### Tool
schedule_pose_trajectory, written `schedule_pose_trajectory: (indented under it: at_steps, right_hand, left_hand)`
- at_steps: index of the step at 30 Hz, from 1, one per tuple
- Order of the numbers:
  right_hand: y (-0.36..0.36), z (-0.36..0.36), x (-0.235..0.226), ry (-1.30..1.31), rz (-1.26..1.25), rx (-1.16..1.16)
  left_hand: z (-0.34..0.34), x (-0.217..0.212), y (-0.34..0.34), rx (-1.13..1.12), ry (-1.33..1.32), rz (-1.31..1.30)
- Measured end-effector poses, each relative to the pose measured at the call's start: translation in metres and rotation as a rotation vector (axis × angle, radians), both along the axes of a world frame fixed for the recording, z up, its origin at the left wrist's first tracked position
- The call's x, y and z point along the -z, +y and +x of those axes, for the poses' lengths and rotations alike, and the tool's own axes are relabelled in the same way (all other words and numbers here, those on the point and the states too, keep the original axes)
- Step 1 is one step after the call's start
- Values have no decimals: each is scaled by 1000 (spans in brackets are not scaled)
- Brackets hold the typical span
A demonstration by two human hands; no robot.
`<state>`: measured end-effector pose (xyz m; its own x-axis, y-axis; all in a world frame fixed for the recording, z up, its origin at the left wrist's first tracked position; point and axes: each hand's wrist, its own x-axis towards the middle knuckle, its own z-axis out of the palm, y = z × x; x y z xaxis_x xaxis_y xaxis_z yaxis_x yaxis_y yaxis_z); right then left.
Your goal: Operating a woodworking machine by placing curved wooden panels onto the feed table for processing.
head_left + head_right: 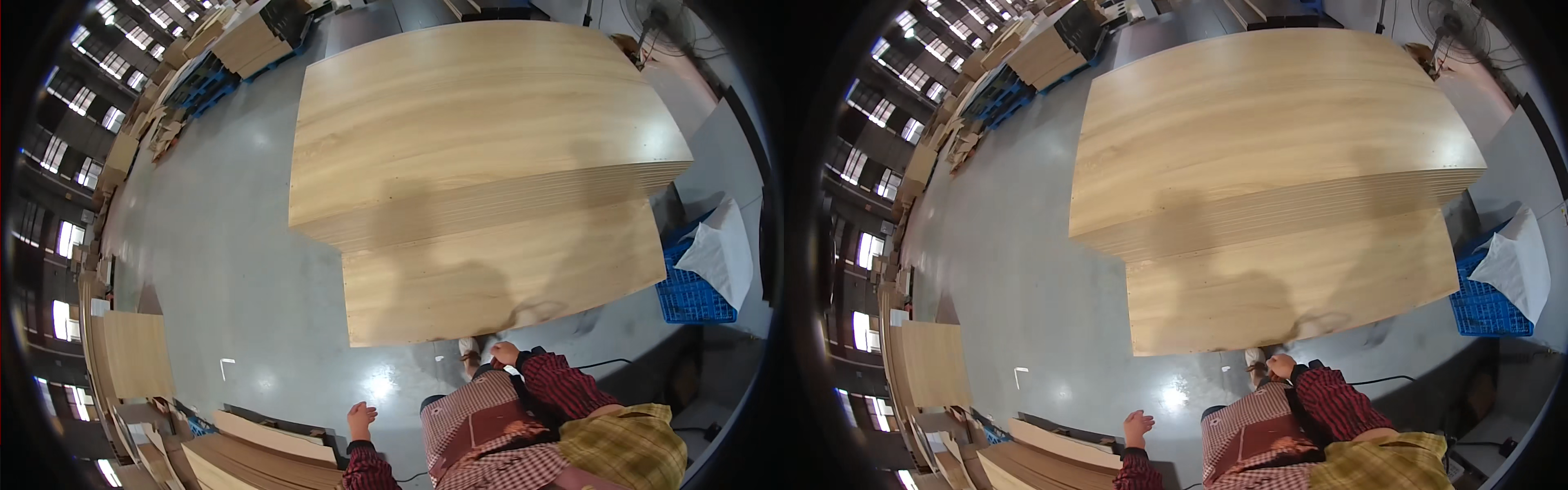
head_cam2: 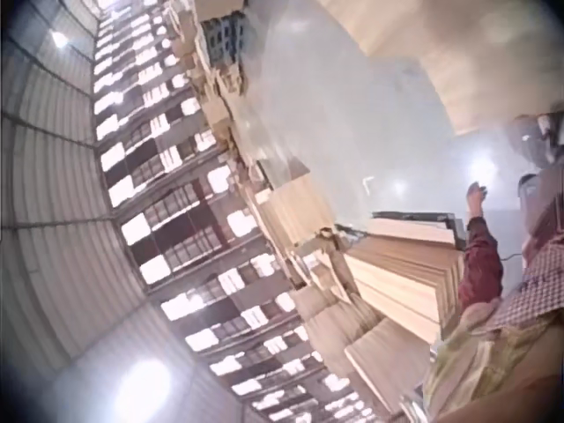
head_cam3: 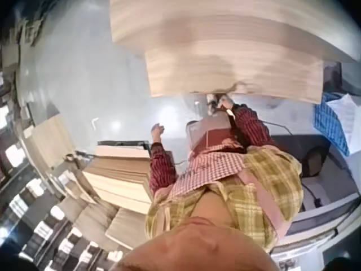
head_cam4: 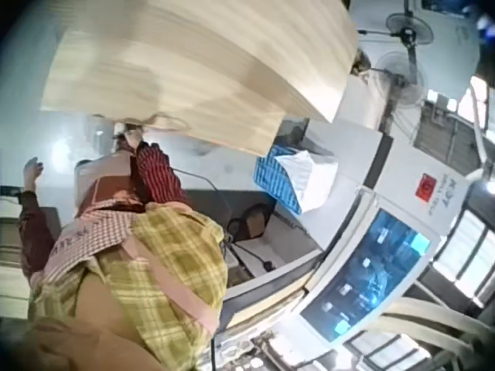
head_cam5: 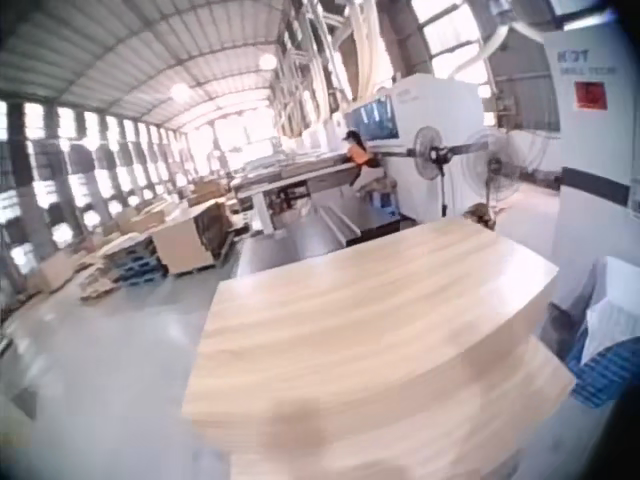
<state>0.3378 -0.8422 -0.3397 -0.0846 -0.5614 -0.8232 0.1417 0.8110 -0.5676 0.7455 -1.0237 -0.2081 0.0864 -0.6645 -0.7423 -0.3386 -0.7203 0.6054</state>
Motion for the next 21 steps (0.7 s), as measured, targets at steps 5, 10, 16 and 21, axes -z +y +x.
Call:
schedule_pose_trajectory:
  at_steps: [5, 10, 16, 21]
  right_hand:
    - [-43, 11, 17, -109, -37, 72]
    - [-32, 11, 98, 408, 23, 36]
    - [-40, 8, 127, 133, 491, 1000]
    - [-50, 3, 149, -17, 98, 1486]
  left_hand:
    - [28, 101, -100, 622, -270, -26]
    - [-12, 178, -170, 165, -119, 69]
    - [-83, 202, -236, 258, -26, -8]
    - [-103, 224, -244, 310, -15, -1]
